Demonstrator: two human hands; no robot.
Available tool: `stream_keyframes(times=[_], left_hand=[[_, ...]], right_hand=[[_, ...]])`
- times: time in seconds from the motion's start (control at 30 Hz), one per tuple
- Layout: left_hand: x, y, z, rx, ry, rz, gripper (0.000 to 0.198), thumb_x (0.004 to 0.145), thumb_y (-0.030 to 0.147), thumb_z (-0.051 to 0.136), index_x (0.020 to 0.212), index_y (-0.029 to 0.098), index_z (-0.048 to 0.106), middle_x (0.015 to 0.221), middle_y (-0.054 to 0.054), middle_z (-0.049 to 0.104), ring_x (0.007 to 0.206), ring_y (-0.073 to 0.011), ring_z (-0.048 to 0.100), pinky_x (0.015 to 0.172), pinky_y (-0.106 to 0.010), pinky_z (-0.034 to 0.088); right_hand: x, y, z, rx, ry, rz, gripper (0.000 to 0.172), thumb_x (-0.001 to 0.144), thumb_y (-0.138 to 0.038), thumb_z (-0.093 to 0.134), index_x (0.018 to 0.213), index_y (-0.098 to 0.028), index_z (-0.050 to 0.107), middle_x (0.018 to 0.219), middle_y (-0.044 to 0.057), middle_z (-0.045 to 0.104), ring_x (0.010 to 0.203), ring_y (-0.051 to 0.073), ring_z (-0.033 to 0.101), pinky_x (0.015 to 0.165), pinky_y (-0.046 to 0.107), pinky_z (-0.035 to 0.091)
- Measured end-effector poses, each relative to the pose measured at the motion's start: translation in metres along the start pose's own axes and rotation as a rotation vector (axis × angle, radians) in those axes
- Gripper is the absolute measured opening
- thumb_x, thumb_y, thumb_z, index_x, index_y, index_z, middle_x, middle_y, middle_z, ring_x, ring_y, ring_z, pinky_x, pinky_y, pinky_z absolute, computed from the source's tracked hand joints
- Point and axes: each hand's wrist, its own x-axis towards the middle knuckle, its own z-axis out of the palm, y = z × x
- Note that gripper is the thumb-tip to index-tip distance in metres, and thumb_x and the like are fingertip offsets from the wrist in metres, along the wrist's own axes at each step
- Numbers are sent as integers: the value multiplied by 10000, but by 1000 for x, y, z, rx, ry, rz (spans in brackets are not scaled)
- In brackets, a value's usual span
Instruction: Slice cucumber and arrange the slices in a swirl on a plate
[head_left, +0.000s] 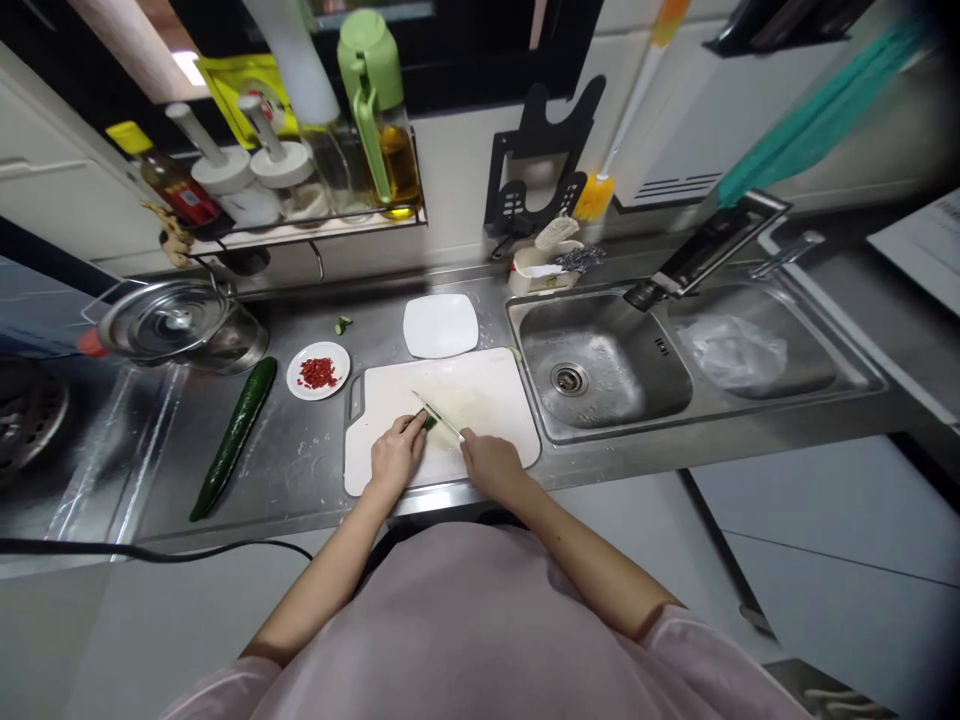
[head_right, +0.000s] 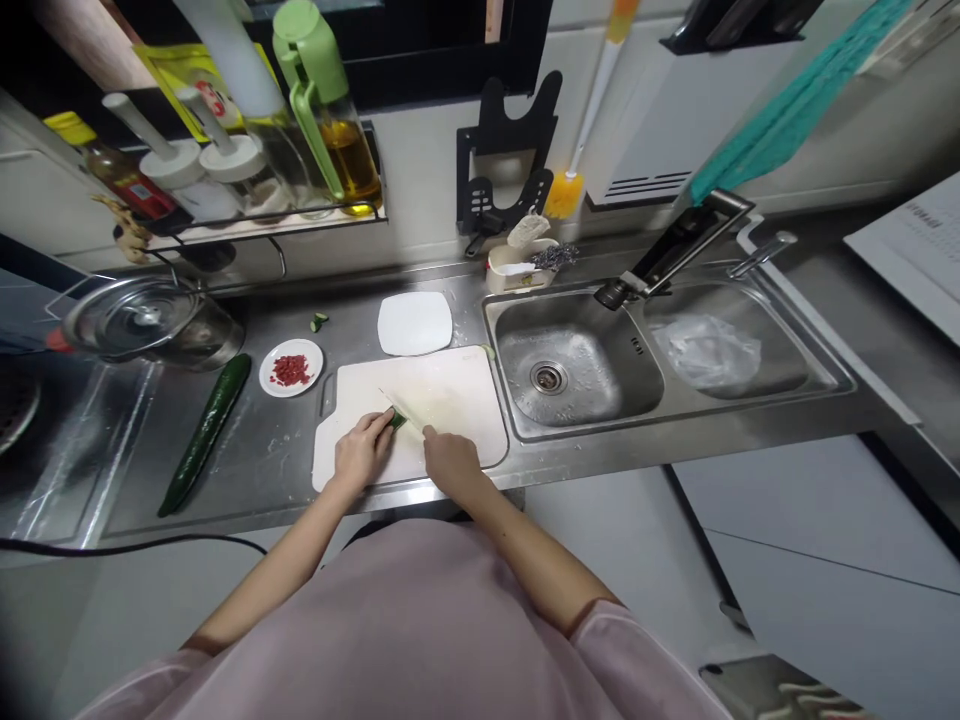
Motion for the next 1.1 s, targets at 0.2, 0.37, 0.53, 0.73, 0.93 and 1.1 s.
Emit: stream_keyframes(times=[0.2,0.37,0.53,0.73,0.93,1.1], left_hand=[[-1,0,4,12,0,-9,402,942,354,431,1327,320,544,1245,-48,593,905,-177,630,726,-270,480],[0,1,3,24,-20,-32,405,935,344,443,1326,321,546,1248,-57,583,898,-176,631,722,-268,482],[0,1,1,40,-28,-22,404,939,345,433,1325,308,546,1250,-54,584,899,-172,630,715,-260,478],[1,1,-1,33,-43,-22,385,945,364,417,1297,312,564,1261,-37,585,902,-173,632,701,-263,481],[3,1,-3,12,-74,-45,385,937,363,436,1294,308,570,1257,-47,585,934,-173,627,734,-256,488],[3,0,-3,-7,-76,-37,386,941,370,430,1301,317,562,1274,-42,576,959,-176,626,736,-258,491]], right_hand=[[4,-1,2,18,-36,-21,310,979,-274,264,1180,-182,481,923,116,691,884,243,669,723,307,455],[6,-4,4,10,-48,-38,313,975,-257,266,1186,-181,484,930,124,692,899,251,670,730,322,468],[8,-8,7,17,-53,-45,317,961,-210,266,1184,-159,485,927,144,691,905,240,672,728,309,477],[10,-10,4,38,-93,-40,319,927,-137,297,1181,-150,490,923,145,695,923,227,670,746,300,479],[14,-11,2,31,-113,-53,296,916,-117,325,1152,-148,500,915,146,693,926,234,672,729,306,485],[19,-13,0,41,-131,-41,306,901,-94,348,1161,-143,500,917,144,693,916,227,675,727,294,481]])
